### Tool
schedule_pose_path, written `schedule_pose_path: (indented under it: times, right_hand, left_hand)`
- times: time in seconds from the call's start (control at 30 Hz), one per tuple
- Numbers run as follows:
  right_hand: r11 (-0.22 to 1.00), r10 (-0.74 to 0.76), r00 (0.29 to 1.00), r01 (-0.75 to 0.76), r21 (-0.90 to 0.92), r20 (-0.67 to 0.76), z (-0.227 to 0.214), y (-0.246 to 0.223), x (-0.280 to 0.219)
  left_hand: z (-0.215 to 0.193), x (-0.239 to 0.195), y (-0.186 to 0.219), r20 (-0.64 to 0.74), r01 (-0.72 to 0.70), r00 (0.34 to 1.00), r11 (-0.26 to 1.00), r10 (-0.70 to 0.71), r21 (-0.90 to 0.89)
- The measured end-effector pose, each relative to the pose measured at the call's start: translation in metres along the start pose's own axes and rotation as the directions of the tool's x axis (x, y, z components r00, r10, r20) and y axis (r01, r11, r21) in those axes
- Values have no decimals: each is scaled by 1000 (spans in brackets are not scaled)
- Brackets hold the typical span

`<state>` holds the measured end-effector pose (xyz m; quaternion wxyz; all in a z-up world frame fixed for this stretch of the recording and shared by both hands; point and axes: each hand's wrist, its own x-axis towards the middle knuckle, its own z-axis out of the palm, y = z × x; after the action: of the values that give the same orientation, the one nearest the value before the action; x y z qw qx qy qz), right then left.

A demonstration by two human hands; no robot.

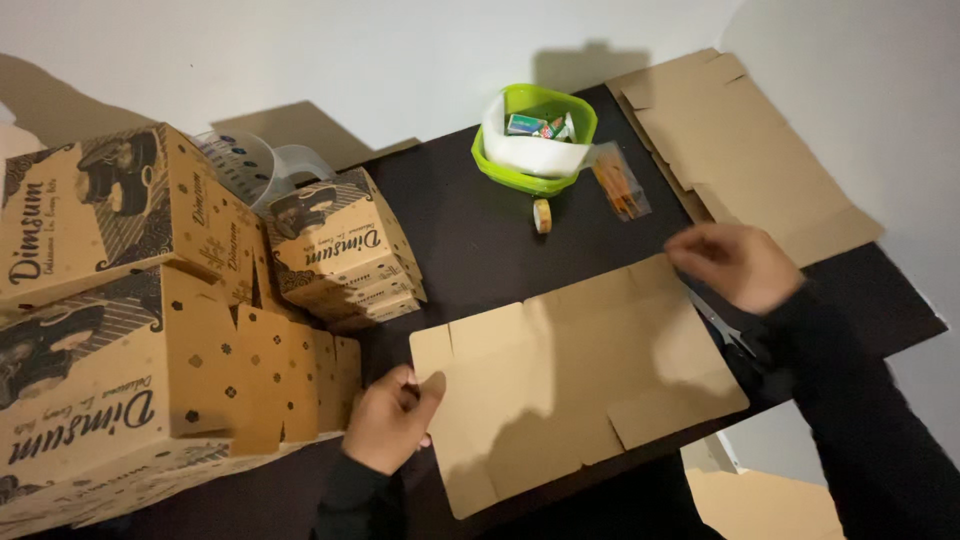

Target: The person assembles cardboard takeout boxes by folding the pre-creased panels and tucking the tabs into place using their hands, sometimes using scissors to cut small pieces of adhesive tape to secure the boxes.

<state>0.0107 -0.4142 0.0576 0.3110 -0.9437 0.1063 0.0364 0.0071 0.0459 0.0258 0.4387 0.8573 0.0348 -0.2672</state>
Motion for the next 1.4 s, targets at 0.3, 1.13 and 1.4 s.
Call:
schedule_pose_path:
  times: [0.3, 1.13, 1.4]
  right_hand:
    - [940, -137, 951, 36, -340, -277, 64, 50, 126]
    - [932, -351, 927, 359, -43, 132, 161, -87, -96]
    - [912, -377, 902, 401, -90, 210, 172, -86, -103]
  left_hand:
    - [-1, -7, 10, -3, -19, 1000, 976, 20, 217]
    - [6, 6, -18, -43, -97, 994, 990, 101, 99]
    - [11, 14, -26, -69, -115, 990, 988, 122, 102]
